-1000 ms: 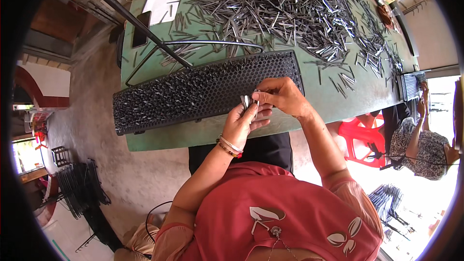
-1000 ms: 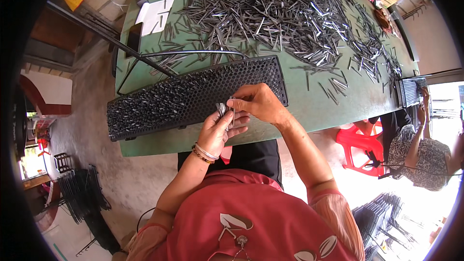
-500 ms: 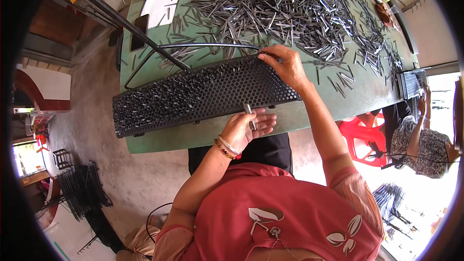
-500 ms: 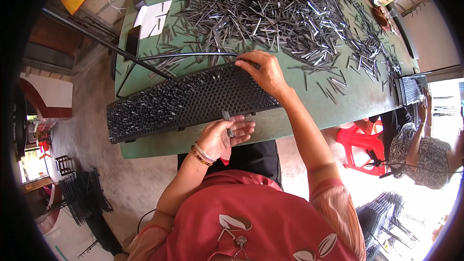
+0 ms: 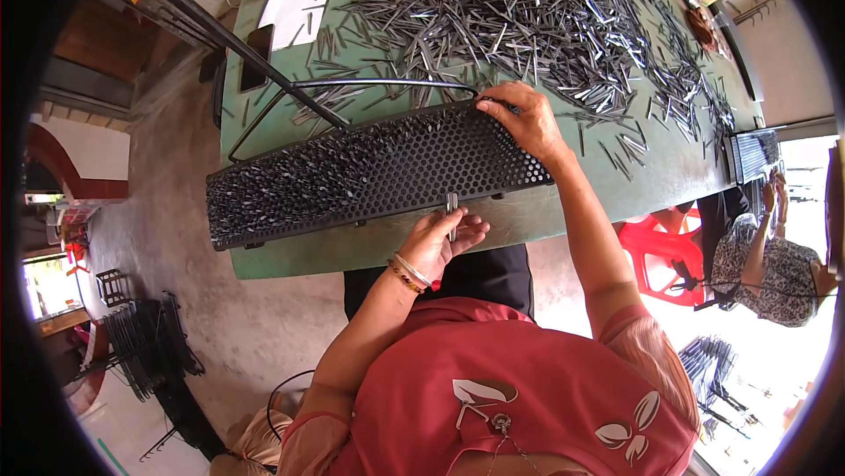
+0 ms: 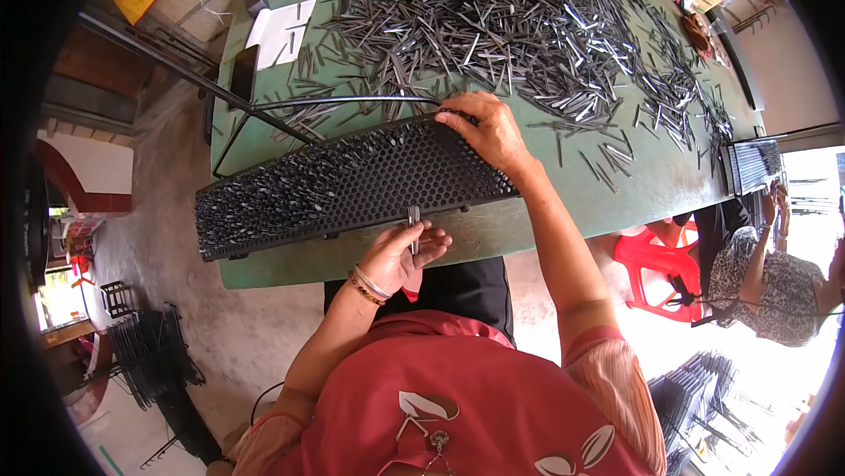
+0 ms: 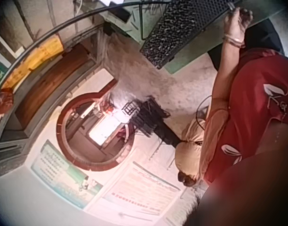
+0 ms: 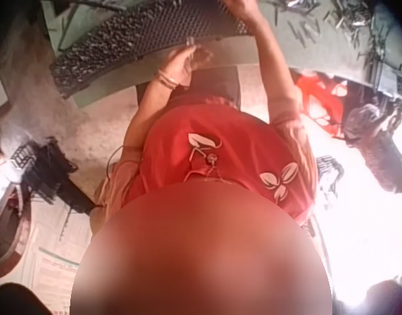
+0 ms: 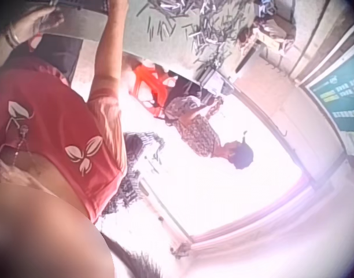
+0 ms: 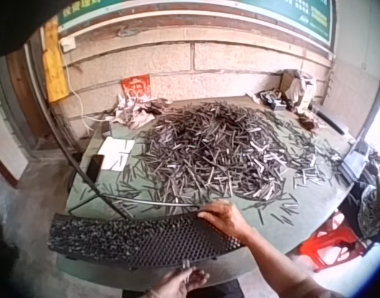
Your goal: Manually inserting small metal pins into a perforated grid template at a workbench.
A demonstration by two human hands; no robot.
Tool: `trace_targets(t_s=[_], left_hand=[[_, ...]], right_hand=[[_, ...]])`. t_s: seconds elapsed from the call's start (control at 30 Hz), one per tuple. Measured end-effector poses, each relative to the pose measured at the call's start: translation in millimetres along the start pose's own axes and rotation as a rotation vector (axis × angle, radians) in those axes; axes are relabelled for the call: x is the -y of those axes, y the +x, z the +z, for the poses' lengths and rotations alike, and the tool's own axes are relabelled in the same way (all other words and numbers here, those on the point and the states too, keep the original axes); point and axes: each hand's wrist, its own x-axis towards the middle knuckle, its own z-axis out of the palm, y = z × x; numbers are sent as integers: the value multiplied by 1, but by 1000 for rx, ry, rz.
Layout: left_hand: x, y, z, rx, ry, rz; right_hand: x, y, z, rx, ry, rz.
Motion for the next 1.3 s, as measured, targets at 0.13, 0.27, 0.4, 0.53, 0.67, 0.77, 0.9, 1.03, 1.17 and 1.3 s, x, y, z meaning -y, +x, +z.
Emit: trace_targets(t_s=[0.13,0.27,0.4,0.53,0.67,0.77,0.9,1.03,1.17,1.3], left_hand=[[1,-1,5,-109,70,53],[0,0,5,-100,87,25],[-5,-5,13,-80,151,-5],[-8,-7,22,-36,152,-9],[-10,-2,26,24,118,22],[-15,-2,33,36,112,63],[-19,-2,40,39,144,136],[-20,1,45,73,242,154],[-19,4,46,78,268,125],[-18,7,40,54,299,123]], right_hand=[[0,-3,1,4,-21,17],[2,-3,6,-24,-174,-126],[2,-5,10,-67,-207,-151],[4,-7,10,-17,-275,-186],[13,-10,11,-24,-348,-205],[28,-16,5,-48,-218,-138],[56,-33,-1,208,215,59],[60,-48,2,384,588,416],[55,-57,0,341,749,569],[54,-52,-15,280,777,684]])
